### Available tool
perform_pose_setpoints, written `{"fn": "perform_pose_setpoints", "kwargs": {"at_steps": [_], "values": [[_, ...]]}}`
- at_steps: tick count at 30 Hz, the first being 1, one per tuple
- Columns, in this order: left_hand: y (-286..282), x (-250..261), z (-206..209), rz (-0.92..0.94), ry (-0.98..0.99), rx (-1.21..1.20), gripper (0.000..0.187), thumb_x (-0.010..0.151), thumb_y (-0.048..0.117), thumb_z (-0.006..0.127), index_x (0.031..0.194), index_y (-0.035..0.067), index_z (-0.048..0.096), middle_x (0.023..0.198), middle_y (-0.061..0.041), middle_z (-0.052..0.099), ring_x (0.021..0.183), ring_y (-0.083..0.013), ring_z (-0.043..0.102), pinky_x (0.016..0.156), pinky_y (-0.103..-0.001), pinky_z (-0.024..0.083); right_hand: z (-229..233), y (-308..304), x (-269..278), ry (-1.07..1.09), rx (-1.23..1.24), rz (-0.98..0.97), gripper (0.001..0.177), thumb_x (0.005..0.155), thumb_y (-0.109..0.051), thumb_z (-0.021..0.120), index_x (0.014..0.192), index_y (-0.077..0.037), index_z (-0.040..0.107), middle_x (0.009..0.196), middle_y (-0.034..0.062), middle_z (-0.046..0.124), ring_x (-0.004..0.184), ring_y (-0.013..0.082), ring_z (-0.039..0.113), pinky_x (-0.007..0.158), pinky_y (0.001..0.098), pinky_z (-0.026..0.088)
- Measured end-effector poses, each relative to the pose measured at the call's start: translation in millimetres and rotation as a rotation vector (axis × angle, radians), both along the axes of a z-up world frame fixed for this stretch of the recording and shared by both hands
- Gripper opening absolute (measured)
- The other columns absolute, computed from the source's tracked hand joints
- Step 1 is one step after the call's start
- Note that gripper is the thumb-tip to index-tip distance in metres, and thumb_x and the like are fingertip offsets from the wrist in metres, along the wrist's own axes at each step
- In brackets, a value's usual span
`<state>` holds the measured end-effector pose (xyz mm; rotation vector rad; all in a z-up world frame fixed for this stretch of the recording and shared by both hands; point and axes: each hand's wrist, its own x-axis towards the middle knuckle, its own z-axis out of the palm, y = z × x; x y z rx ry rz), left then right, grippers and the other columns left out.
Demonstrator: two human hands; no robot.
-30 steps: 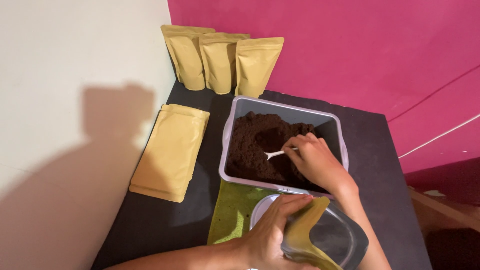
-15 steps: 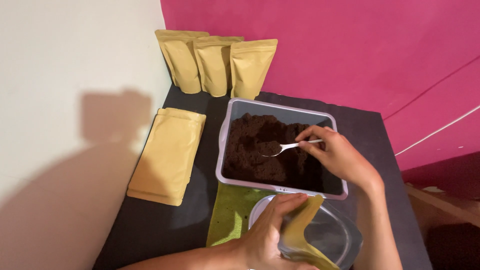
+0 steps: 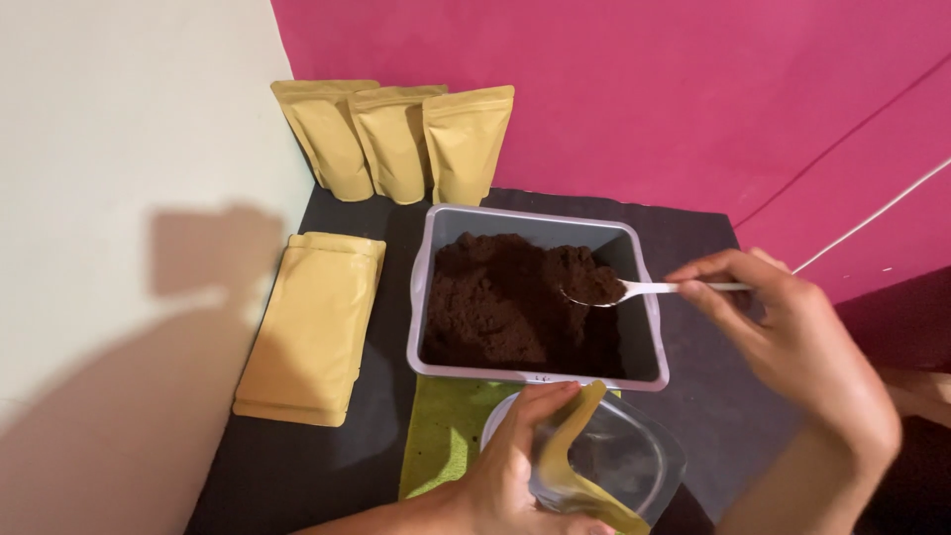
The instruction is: Filling a coffee bag with ground coffee using a spoon and weighing it on a digital scale.
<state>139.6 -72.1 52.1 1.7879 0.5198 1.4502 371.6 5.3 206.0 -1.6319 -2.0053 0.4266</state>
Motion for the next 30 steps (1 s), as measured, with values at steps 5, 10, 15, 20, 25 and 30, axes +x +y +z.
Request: {"fn": "perform_pose_setpoints", "kwargs": {"at_steps": [5,10,15,20,25,30], "values": [[1.1,3.6,3.4,-0.027,-0.055,0.013,0.094,0.084,0.048,0.079,0.151,0.006,0.030,0.137,-0.017,0.045,0.121,-0.0298,0.060,0.105,-0.042,0.050,6.8,-25.4,12.6,-0.059,0.084,-0.056,0.020,0.094,-0.021,0.070,0.111,-0.016,0.081,0.082,-0.0011,0.067,0.065,0.0141,0.037,0.062,0.0273,0.032],[2.1,3.8,5.2,-0.024,-0.074,-0.010,0.092,0.083,0.049,0.079,0.149,0.006,0.032,0.134,-0.016,0.048,0.119,-0.0284,0.059,0.104,-0.042,0.050,7.2,-47.2,20.3,0.013,0.186,0.004,0.020,0.094,-0.011,0.070,0.110,-0.012,0.080,0.082,0.0023,0.064,0.077,0.0114,0.050,0.074,0.0231,0.037],[1.8,4.2,8.6,-0.028,-0.072,-0.008,0.092,0.084,0.048,0.079,0.150,0.005,0.031,0.136,-0.016,0.048,0.121,-0.0288,0.059,0.106,-0.042,0.050,12.4,-68.5,25.9,-0.063,0.295,0.035,0.018,0.094,-0.012,0.067,0.107,-0.011,0.078,0.073,0.0009,0.064,0.073,0.0151,0.049,0.080,0.0294,0.034],[3.7,6.2,5.2,-0.018,-0.085,0.025,0.090,0.086,0.051,0.076,0.149,0.004,0.032,0.141,-0.018,0.048,0.131,-0.0328,0.055,0.113,-0.045,0.048,10.7,-82.9,42.2,-0.186,0.296,0.110,0.074,0.047,-0.058,0.081,0.109,-0.017,0.078,0.080,-0.0051,0.070,0.071,0.0140,0.052,0.075,0.0284,0.036],[1.5,4.6,9.9,-0.010,-0.067,-0.023,0.092,0.082,0.047,0.079,0.149,0.005,0.033,0.136,-0.019,0.049,0.127,-0.0326,0.056,0.111,-0.045,0.046,6.5,-88.1,29.2,-0.153,0.364,0.145,0.017,0.086,-0.022,0.067,0.098,-0.019,0.080,0.064,-0.0058,0.062,0.069,0.0124,0.057,0.080,0.0318,0.036],[2.6,5.3,6.2,0.004,-0.093,-0.011,0.091,0.082,0.045,0.081,0.149,0.005,0.034,0.140,-0.019,0.047,0.129,-0.0329,0.057,0.113,-0.046,0.046,-0.5,-77.5,48.2,-0.356,0.291,0.147,0.021,0.083,-0.036,0.066,0.096,-0.039,0.082,0.052,-0.0102,0.061,0.049,0.0167,0.054,0.062,0.0374,0.038]]}}
